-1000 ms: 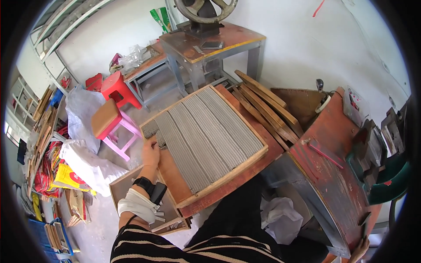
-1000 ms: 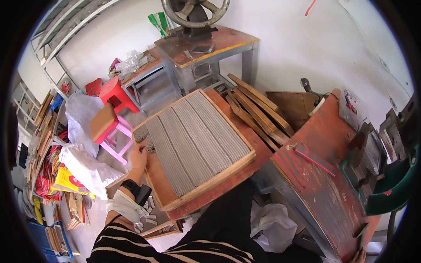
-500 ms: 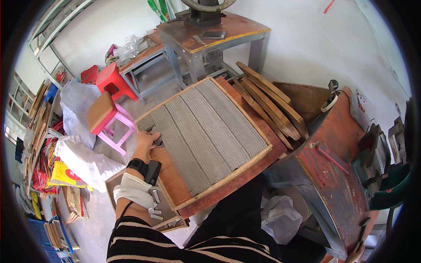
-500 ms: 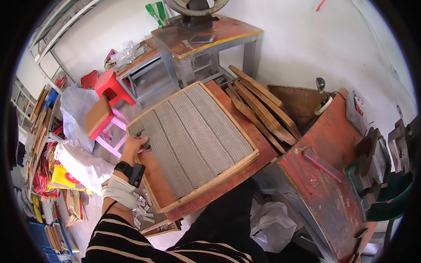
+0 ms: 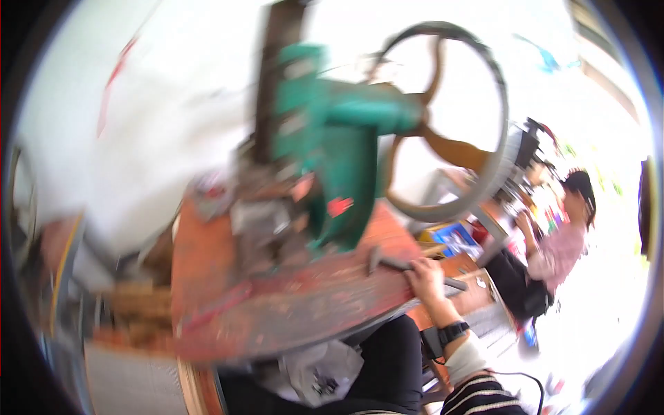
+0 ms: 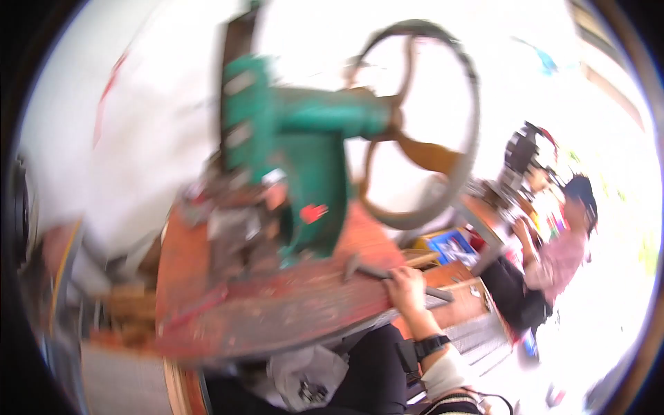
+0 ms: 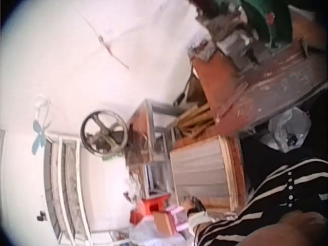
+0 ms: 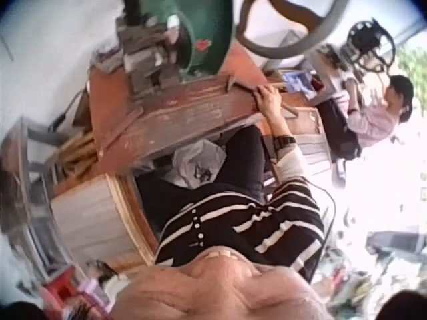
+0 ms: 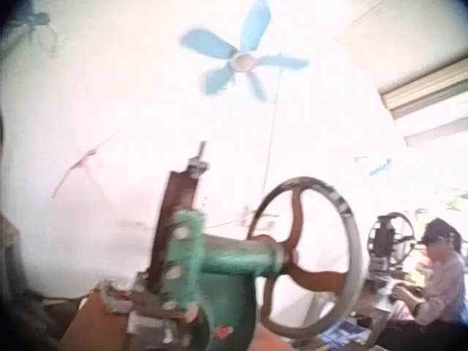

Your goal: Joining and pressing small metal U-shaped components using a manual press machine.

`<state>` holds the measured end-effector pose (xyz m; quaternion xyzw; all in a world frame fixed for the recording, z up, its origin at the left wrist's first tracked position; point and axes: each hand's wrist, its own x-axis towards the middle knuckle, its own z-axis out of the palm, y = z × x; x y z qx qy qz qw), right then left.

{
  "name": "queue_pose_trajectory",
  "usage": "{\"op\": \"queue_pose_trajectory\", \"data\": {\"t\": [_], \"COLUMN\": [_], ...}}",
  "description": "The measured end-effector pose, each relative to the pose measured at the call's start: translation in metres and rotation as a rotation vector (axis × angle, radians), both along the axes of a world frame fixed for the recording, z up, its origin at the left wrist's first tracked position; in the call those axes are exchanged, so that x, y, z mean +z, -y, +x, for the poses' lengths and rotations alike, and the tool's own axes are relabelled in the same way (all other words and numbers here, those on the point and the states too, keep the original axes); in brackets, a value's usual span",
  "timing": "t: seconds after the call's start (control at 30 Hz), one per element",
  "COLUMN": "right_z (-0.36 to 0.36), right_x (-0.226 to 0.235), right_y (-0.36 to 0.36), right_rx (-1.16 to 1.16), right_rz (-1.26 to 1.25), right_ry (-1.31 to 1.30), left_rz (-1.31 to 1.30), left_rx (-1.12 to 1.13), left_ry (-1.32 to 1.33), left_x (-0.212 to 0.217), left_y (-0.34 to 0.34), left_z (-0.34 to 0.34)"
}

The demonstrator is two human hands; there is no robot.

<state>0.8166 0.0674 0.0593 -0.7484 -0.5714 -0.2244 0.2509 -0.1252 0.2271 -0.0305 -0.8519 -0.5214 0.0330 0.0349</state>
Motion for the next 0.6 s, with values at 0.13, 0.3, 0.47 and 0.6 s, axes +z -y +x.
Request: {"op": "queue_pose_trajectory", "data": {"t": [0.13, 0.3, 0.47, 0.6], "right_z": [-0.013, -0.009, -0.026, -0.073], "right_x": [0.027, 0.025, 0.04, 0.053], "right_y": [0.034, 0.054, 0.031, 0.001], "right_rx": [-0.165, -0.195, -0.139, 0.371], "right_rz": [-0.01, 0.016, 0.095, 0.348], "right_ry": [-0.032, -0.063, -0.019, -0.123], "left_rz": [0.104, -0.009, -0.219, -0.417], "left_rx": [-0.053, 0.161, 0.42, 0.607], "left_ry": [0.202, 0.526, 0.832, 1.034], "left_x": [0.148, 0.2, 0.216, 0.216], "left_y": [-0.147, -0.07, 0.034, 0.069], "left_z": [0.109, 0.215, 0.318, 0.371]}}
